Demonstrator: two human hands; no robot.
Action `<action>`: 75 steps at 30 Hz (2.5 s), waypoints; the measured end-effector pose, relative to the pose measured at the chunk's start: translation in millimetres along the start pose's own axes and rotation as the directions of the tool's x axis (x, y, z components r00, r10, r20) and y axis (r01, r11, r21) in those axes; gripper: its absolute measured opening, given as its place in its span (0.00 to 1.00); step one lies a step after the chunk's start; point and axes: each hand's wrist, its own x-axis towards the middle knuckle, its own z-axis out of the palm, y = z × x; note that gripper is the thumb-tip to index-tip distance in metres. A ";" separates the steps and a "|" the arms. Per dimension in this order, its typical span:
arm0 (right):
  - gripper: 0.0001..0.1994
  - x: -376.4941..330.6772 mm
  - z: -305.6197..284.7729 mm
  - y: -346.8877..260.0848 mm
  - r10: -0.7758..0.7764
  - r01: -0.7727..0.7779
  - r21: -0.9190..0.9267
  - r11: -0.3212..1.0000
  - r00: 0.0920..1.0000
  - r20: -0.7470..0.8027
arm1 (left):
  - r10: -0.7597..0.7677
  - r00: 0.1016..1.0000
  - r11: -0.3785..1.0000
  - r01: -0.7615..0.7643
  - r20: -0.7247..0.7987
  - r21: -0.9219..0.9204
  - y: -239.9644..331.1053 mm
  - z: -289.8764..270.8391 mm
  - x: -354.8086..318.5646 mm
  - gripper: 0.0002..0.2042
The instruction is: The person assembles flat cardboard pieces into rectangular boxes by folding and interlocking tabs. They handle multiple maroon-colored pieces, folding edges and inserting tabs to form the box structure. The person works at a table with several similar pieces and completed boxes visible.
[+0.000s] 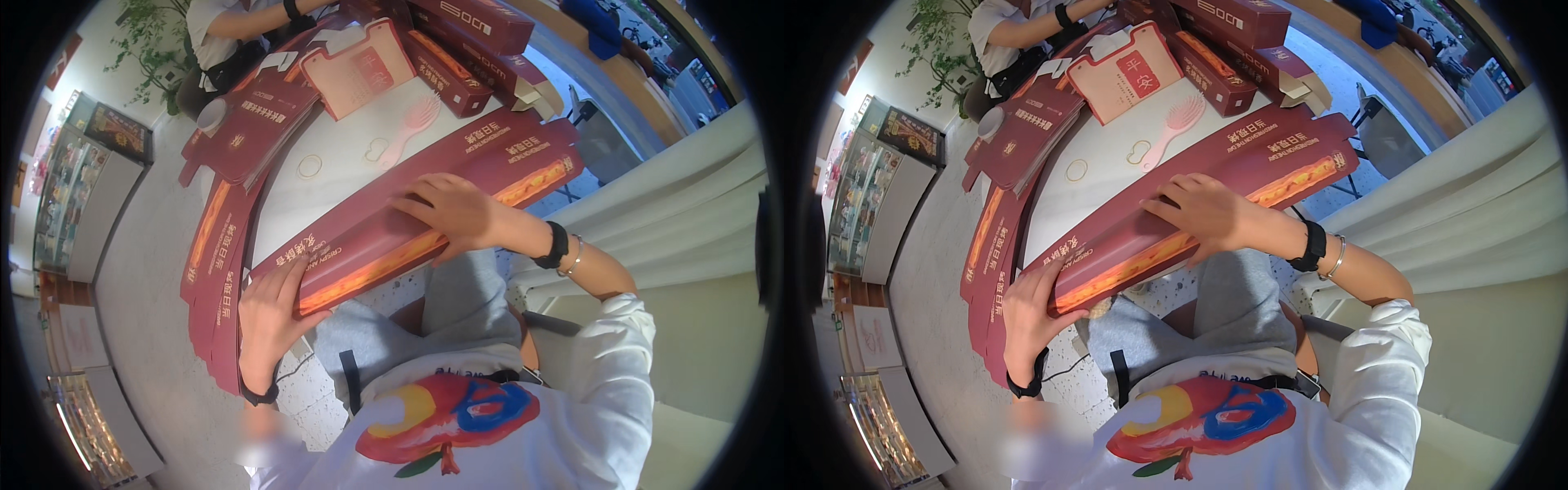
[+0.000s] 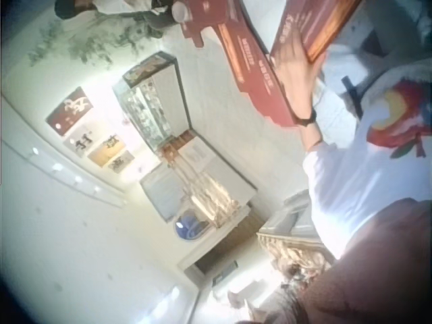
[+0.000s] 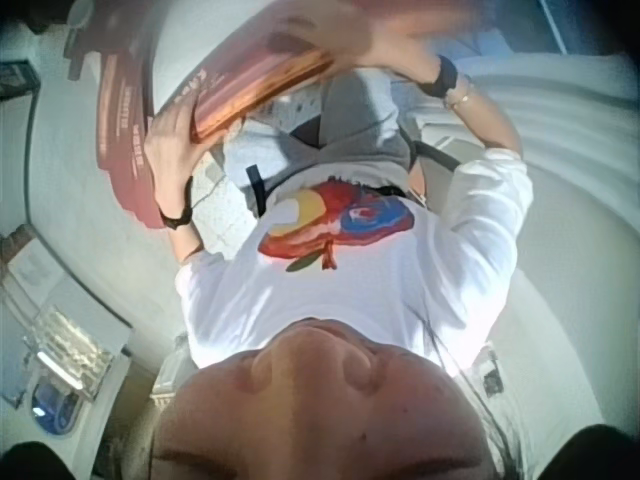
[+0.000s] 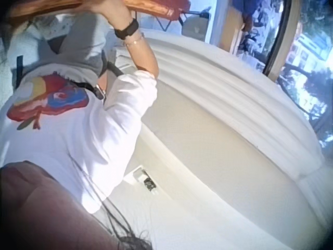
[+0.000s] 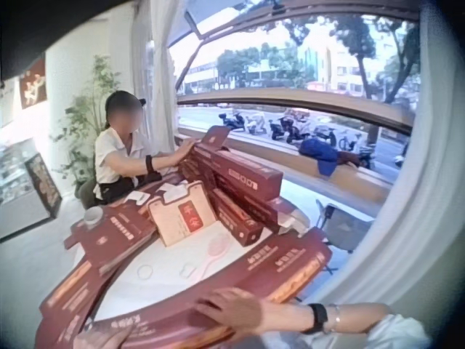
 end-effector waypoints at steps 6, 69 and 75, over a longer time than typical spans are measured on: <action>0.55 -3.3 -2.5 -10.1 0.006 -0.005 0.027 1.000 0.998 -0.060 | 0.005 0.998 1.000 -0.005 0.064 -0.008 -8.3 -0.6 -0.6 0.43; 0.40 58.6 -6.6 -100.1 0.084 -0.091 0.646 0.758 0.996 0.041 | -0.803 0.588 -0.253 -0.483 -0.097 -0.838 45.8 98.1 -11.6 0.38; 0.21 83.0 -27.0 -89.9 0.092 -0.100 0.655 0.749 0.995 0.047 | -0.864 0.493 -0.117 -0.397 -0.103 -0.910 56.3 95.7 -4.4 0.36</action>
